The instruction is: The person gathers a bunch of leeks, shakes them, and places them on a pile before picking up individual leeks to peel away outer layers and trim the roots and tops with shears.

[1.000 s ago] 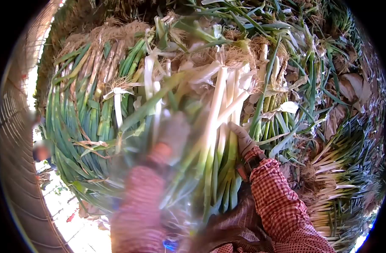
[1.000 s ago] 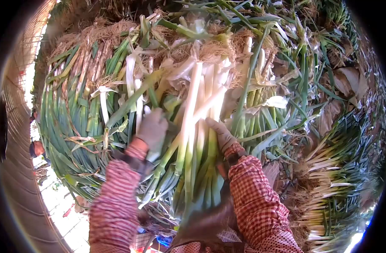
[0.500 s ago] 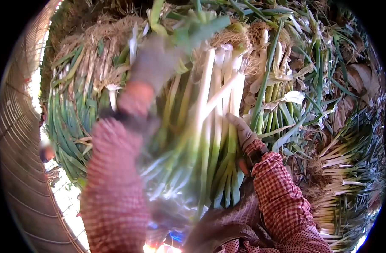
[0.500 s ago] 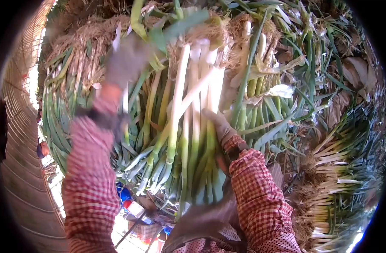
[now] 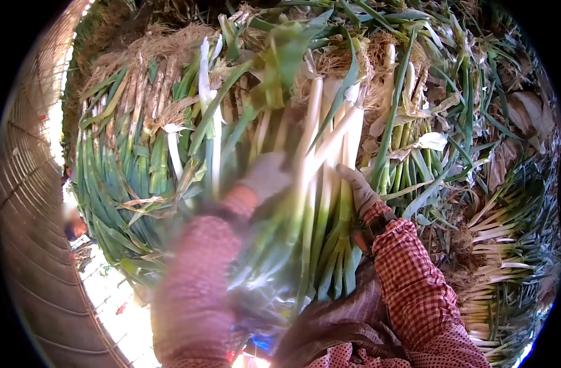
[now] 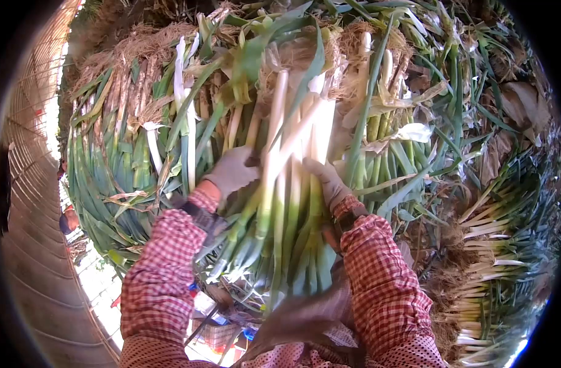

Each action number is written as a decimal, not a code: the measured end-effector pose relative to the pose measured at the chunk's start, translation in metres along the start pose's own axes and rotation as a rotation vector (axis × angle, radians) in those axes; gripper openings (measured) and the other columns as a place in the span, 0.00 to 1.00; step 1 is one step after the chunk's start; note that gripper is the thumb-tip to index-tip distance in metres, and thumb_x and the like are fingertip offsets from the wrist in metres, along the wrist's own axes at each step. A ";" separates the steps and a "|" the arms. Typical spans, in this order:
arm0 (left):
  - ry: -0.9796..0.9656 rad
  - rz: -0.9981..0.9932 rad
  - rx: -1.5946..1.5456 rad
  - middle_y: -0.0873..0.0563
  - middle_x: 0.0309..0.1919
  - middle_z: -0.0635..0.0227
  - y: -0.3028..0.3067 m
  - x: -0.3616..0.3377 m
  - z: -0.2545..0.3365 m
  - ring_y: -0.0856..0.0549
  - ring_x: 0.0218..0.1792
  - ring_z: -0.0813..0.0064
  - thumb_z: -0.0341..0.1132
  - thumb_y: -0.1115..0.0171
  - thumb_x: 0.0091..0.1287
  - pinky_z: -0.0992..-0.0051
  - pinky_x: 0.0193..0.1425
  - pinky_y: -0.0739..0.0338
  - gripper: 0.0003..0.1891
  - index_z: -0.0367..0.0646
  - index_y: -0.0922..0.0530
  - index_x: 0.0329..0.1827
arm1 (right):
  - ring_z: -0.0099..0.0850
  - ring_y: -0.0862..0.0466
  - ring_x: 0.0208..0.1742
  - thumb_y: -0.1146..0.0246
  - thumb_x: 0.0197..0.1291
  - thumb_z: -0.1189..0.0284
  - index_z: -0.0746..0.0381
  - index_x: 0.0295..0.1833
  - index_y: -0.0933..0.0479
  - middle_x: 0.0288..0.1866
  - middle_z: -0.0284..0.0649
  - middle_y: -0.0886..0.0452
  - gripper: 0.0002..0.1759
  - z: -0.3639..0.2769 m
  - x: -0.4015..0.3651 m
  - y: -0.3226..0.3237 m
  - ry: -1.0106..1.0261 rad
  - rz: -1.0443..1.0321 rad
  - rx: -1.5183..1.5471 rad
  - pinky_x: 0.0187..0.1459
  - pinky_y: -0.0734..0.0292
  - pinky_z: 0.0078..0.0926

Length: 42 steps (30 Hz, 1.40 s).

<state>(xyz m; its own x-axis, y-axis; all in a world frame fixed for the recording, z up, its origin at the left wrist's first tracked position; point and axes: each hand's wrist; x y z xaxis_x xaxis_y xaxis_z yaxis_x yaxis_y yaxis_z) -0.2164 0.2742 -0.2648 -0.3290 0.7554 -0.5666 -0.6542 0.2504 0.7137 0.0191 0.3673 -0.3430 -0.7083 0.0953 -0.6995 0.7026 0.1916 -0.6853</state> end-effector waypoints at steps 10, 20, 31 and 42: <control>0.000 0.413 -0.212 0.13 0.37 0.50 -0.004 -0.030 0.044 0.13 0.38 0.51 0.38 0.40 0.71 0.60 0.43 0.19 0.09 0.42 0.19 0.45 | 0.33 0.17 0.53 0.32 0.62 0.52 0.66 0.67 0.26 0.56 0.42 0.16 0.36 -0.005 -0.006 -0.010 0.046 0.003 0.003 0.58 0.21 0.34; -0.407 0.953 0.009 0.13 0.34 0.65 0.247 0.064 0.006 0.15 0.38 0.64 0.45 0.35 0.69 0.64 0.48 0.20 0.20 0.32 0.20 0.40 | 0.32 0.15 0.48 0.37 0.66 0.53 0.62 0.60 0.21 0.49 0.40 0.15 0.26 -0.007 -0.014 -0.015 0.071 0.044 -0.080 0.54 0.18 0.30; 0.368 0.498 0.573 0.28 0.68 0.40 0.080 -0.042 -0.063 0.22 0.64 0.44 0.53 0.23 0.54 0.59 0.67 0.26 0.50 0.35 0.37 0.75 | 0.31 0.17 0.50 0.35 0.64 0.49 0.62 0.64 0.24 0.53 0.39 0.16 0.32 0.012 0.006 0.012 0.136 0.018 -0.116 0.57 0.22 0.30; 0.258 -0.362 0.449 0.12 0.38 0.51 0.204 -0.052 0.027 0.12 0.41 0.55 0.53 0.30 0.59 0.57 0.49 0.19 0.27 0.35 0.19 0.46 | 0.31 0.16 0.49 0.37 0.67 0.52 0.64 0.62 0.23 0.52 0.39 0.15 0.29 0.006 0.009 0.008 0.087 0.111 -0.114 0.56 0.21 0.31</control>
Point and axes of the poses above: each hand's wrist, its own x-axis towards the middle knuckle, its own y-axis out of the back of the hand, z = x × y
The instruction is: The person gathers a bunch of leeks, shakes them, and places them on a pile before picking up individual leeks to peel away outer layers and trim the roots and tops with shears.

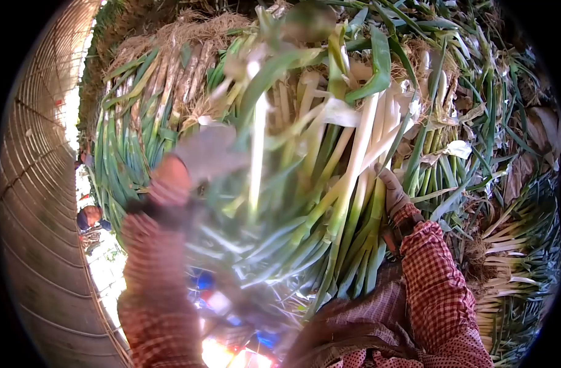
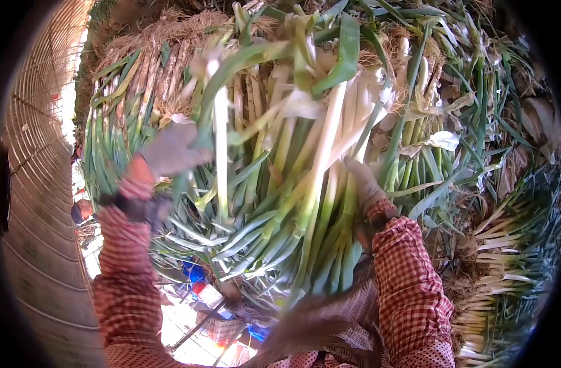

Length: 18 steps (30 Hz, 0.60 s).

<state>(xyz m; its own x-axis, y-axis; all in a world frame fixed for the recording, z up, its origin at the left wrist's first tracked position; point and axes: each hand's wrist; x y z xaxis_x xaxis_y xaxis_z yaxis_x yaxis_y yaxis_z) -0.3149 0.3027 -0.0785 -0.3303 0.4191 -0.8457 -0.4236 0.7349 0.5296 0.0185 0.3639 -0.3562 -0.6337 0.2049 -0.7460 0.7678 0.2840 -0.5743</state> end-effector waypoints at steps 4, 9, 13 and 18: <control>-0.377 0.182 0.298 0.15 0.32 0.58 0.095 0.014 0.013 0.15 0.27 0.64 0.44 0.31 0.62 0.62 0.34 0.18 0.21 0.32 0.21 0.46 | 0.32 0.16 0.52 0.39 0.70 0.52 0.64 0.63 0.23 0.54 0.40 0.15 0.29 -0.003 -0.010 -0.004 0.066 -0.114 0.062 0.59 0.21 0.30; -0.153 0.905 0.299 0.15 0.29 0.53 0.126 0.016 0.030 0.14 0.31 0.54 0.47 0.41 0.68 0.57 0.40 0.18 0.21 0.36 0.20 0.50 | 0.34 0.14 0.50 0.38 0.68 0.46 0.65 0.62 0.23 0.53 0.44 0.15 0.34 -0.008 -0.013 -0.004 0.026 -0.114 0.038 0.57 0.18 0.31; 0.043 1.255 -0.172 0.15 0.26 0.50 0.054 0.016 -0.018 0.13 0.34 0.46 0.51 0.50 0.74 0.53 0.45 0.18 0.23 0.38 0.19 0.53 | 0.34 0.14 0.47 0.36 0.67 0.46 0.65 0.62 0.23 0.52 0.43 0.14 0.34 -0.010 -0.021 -0.015 0.024 -0.181 0.143 0.55 0.17 0.30; 0.426 0.995 -0.764 0.15 0.52 0.45 -0.196 0.011 -0.092 0.15 0.54 0.52 0.39 0.38 0.68 0.62 0.61 0.23 0.23 0.35 0.25 0.62 | 0.35 0.15 0.50 0.32 0.62 0.44 0.65 0.62 0.23 0.52 0.44 0.15 0.37 -0.001 -0.008 -0.003 0.032 0.026 0.035 0.56 0.19 0.32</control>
Point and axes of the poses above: each hand's wrist, its own x-axis towards the middle knuckle, its own y-axis out of the back of the hand, z = x × y
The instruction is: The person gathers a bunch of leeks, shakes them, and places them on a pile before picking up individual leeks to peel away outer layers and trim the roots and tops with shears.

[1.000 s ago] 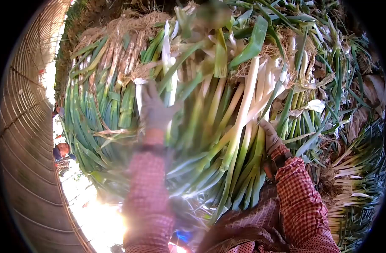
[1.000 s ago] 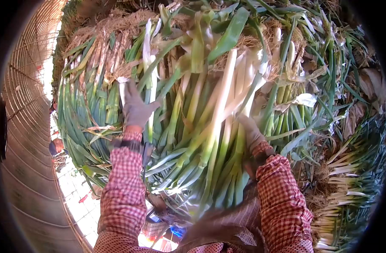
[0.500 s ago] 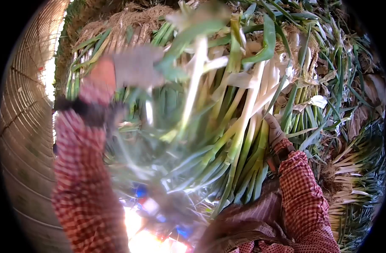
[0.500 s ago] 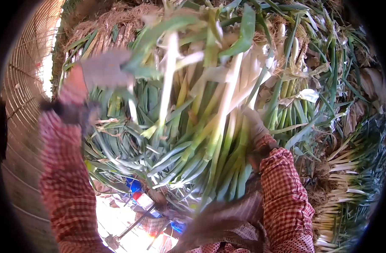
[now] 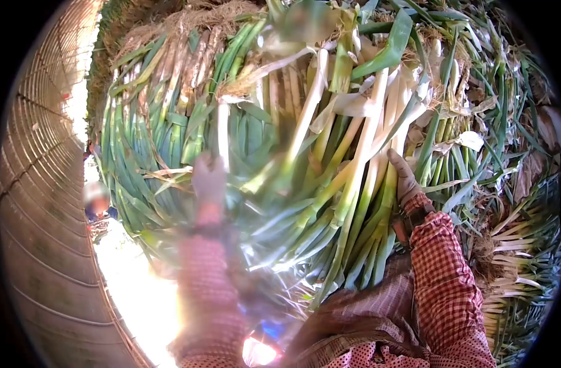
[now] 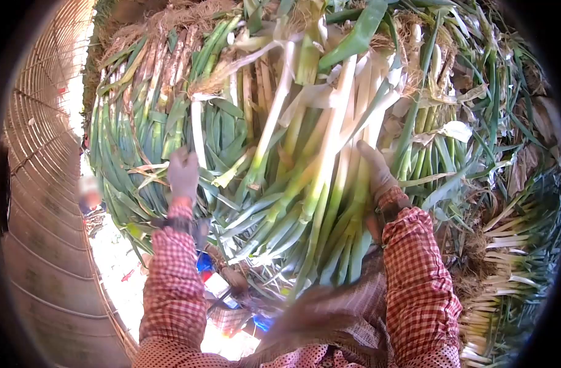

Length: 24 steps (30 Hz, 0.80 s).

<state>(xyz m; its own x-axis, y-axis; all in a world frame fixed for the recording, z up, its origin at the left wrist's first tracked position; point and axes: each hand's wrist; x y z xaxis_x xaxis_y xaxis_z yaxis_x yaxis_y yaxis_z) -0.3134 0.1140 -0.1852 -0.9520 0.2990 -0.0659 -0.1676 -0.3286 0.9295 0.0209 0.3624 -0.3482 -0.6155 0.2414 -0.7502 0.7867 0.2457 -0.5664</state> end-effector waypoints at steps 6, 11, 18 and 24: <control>-0.686 -0.248 0.500 0.13 0.49 0.56 0.024 -0.067 0.023 0.20 0.63 0.55 0.29 0.37 0.60 0.55 0.73 0.35 0.20 0.43 0.20 0.58 | 0.37 0.14 0.50 0.32 0.61 0.42 0.66 0.63 0.24 0.52 0.46 0.15 0.40 -0.002 -0.003 -0.003 0.004 -0.136 0.015 0.56 0.18 0.33; -0.486 -0.526 0.391 0.13 0.39 0.47 0.020 0.005 0.039 0.13 0.40 0.47 0.33 0.41 0.66 0.57 0.48 0.19 0.11 0.40 0.18 0.48 | 0.34 0.15 0.50 0.33 0.61 0.42 0.66 0.62 0.23 0.51 0.44 0.15 0.39 -0.001 0.000 0.001 0.013 0.032 -0.078 0.54 0.18 0.32; -0.581 0.334 0.443 0.14 0.46 0.44 0.104 0.157 0.177 0.14 0.45 0.42 0.43 0.37 0.66 0.53 0.52 0.21 0.21 0.36 0.21 0.54 | 0.31 0.15 0.43 0.34 0.64 0.42 0.63 0.58 0.21 0.45 0.40 0.14 0.35 -0.011 -0.017 -0.020 0.040 -0.038 -0.033 0.48 0.16 0.29; -0.233 -0.303 0.661 0.13 0.43 0.43 0.001 0.082 -0.002 0.15 0.43 0.41 0.51 0.32 0.61 0.52 0.52 0.21 0.29 0.33 0.22 0.54 | 0.32 0.17 0.51 0.34 0.63 0.42 0.64 0.63 0.23 0.55 0.42 0.16 0.38 -0.004 -0.008 -0.003 0.004 0.038 -0.079 0.55 0.19 0.30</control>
Point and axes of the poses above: each hand's wrist, its own x-axis towards the middle knuckle, its own y-axis out of the back of the hand, z = x × y
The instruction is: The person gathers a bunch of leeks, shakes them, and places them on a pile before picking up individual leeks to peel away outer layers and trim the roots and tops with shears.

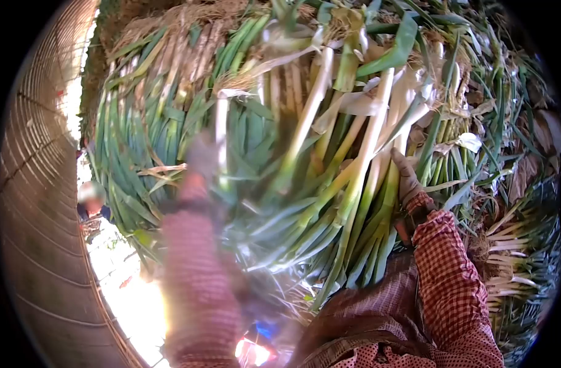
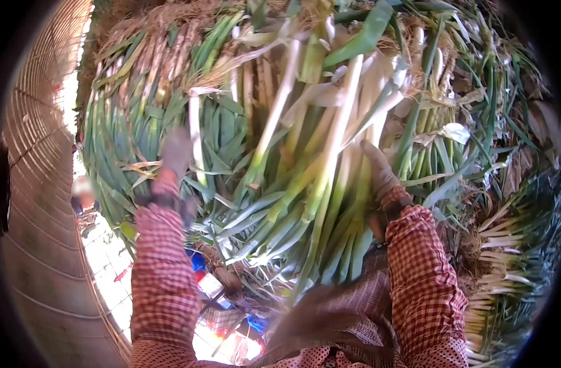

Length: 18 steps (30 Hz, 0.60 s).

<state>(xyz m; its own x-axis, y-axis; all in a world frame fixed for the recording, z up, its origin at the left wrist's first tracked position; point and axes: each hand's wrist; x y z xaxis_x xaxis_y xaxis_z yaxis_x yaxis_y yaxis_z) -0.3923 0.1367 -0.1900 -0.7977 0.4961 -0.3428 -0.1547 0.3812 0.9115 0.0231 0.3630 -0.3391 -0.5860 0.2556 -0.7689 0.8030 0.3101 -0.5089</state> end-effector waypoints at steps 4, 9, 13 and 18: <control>0.173 0.177 -0.374 0.15 0.50 0.47 -0.049 -0.104 0.035 0.16 0.51 0.45 0.45 0.32 0.63 0.56 0.59 0.24 0.26 0.40 0.23 0.60 | 0.34 0.15 0.47 0.34 0.62 0.41 0.66 0.62 0.23 0.51 0.44 0.15 0.39 -0.003 -0.006 -0.005 -0.075 -0.065 0.047 0.53 0.18 0.31; -0.190 0.186 0.115 0.16 0.51 0.59 -0.053 -0.135 0.001 0.20 0.57 0.51 0.35 0.34 0.61 0.57 0.59 0.24 0.14 0.43 0.19 0.49 | 0.34 0.14 0.48 0.33 0.63 0.45 0.66 0.60 0.22 0.51 0.44 0.14 0.36 -0.004 -0.002 -0.008 0.053 -0.126 0.050 0.53 0.17 0.32; -0.320 -0.049 0.638 0.17 0.40 0.61 0.004 -0.080 -0.020 0.18 0.46 0.55 0.31 0.30 0.52 0.59 0.51 0.21 0.14 0.45 0.19 0.42 | 0.35 0.14 0.47 0.32 0.61 0.45 0.66 0.60 0.22 0.51 0.44 0.14 0.36 -0.002 0.001 -0.004 0.053 -0.083 0.040 0.53 0.17 0.32; -0.233 0.674 0.771 0.15 0.42 0.57 0.204 0.039 0.047 0.13 0.41 0.56 0.35 0.41 0.69 0.60 0.49 0.18 0.13 0.43 0.21 0.53 | 0.35 0.13 0.44 0.32 0.62 0.44 0.65 0.57 0.21 0.48 0.44 0.14 0.35 -0.005 -0.010 -0.015 -0.001 -0.043 0.080 0.50 0.15 0.33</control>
<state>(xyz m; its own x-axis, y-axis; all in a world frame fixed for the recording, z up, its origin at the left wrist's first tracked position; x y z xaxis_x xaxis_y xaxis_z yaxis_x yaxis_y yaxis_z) -0.4277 0.2704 -0.0280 -0.4365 0.8968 0.0720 0.7580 0.3235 0.5663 0.0162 0.3605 -0.3216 -0.6199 0.2427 -0.7462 0.7834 0.2463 -0.5707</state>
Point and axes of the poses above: each hand's wrist, its own x-axis towards the middle knuckle, its own y-axis out of the back of the hand, z = x × y
